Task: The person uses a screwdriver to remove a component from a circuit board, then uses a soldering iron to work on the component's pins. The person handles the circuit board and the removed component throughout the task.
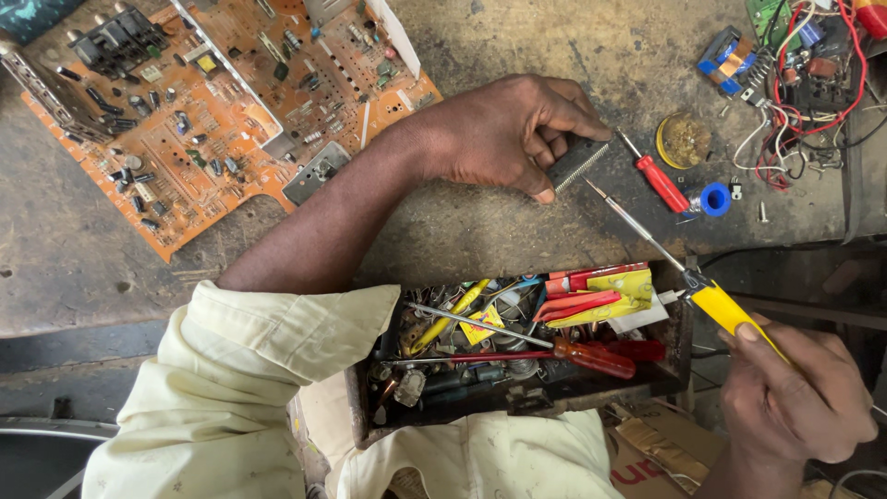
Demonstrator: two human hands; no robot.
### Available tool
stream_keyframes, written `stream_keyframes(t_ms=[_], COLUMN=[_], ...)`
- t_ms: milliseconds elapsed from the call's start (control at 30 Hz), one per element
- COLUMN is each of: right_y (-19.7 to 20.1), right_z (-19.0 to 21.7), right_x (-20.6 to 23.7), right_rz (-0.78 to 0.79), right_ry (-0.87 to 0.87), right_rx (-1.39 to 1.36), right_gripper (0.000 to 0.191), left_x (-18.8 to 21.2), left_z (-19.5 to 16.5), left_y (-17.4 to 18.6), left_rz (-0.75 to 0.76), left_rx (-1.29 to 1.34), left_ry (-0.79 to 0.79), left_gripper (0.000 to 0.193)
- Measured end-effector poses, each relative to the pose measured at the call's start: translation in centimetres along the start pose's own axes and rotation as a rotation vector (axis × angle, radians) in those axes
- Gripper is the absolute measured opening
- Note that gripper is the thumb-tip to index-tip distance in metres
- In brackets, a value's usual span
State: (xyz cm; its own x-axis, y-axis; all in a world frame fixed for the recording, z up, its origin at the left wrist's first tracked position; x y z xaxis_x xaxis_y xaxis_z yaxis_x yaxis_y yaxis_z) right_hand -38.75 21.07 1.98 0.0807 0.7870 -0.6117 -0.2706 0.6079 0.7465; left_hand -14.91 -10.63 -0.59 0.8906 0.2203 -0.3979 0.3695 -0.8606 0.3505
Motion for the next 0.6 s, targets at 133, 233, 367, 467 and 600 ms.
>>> stream_keyframes(t_ms=[133, 233, 367, 467, 600], right_y=[0.27, 0.36, 0.44, 0.55, 0.70], right_z=[0.49, 0.69, 0.44, 0.14, -0.16], right_x=[-0.34, -0.53, -0.55, -0.32, 0.16], right_rz=[0.020, 0.023, 0.019, 0.013, 0.014], right_ry=[0.015, 0.021, 0.031, 0.040, -0.011], right_rx=[0.046, 0.055, 0.059, 0.040, -0.003], right_gripper=[0.025, 0.026, 0.026, 0.022, 0.024], left_x=[-0.02, 0.03, 0.07, 0.05, 0.05], left_z=[-0.04, -0.04, -0.14, -0.23, -0.21], left_y=[-0.10, -0.10, -0.01, 0.04, 0.02], left_rz=[-0.003, 0.000, 0.004, -0.001, -0.010], left_rx=[-0.002, 0.023, 0.049, 0.053, 0.048], left_ry=[-0.008, -0.001, -0.005, 0.000, 0.016], left_gripper=[0.079, 0.079, 0.078, 0.077, 0.076])
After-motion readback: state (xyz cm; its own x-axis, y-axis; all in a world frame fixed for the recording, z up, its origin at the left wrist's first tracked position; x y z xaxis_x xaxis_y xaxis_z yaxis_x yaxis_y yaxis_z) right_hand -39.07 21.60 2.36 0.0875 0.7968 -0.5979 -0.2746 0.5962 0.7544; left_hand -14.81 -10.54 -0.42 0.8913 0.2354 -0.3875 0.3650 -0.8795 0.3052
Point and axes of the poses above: each hand's wrist, its own x-axis away from the middle knuckle, its own y-axis out of the back of the hand, z = x × y, the point moved 3 cm from there along -x, towards the middle knuckle, and after that the axes turned 11 degrees about -y, right-handed, at the moved point
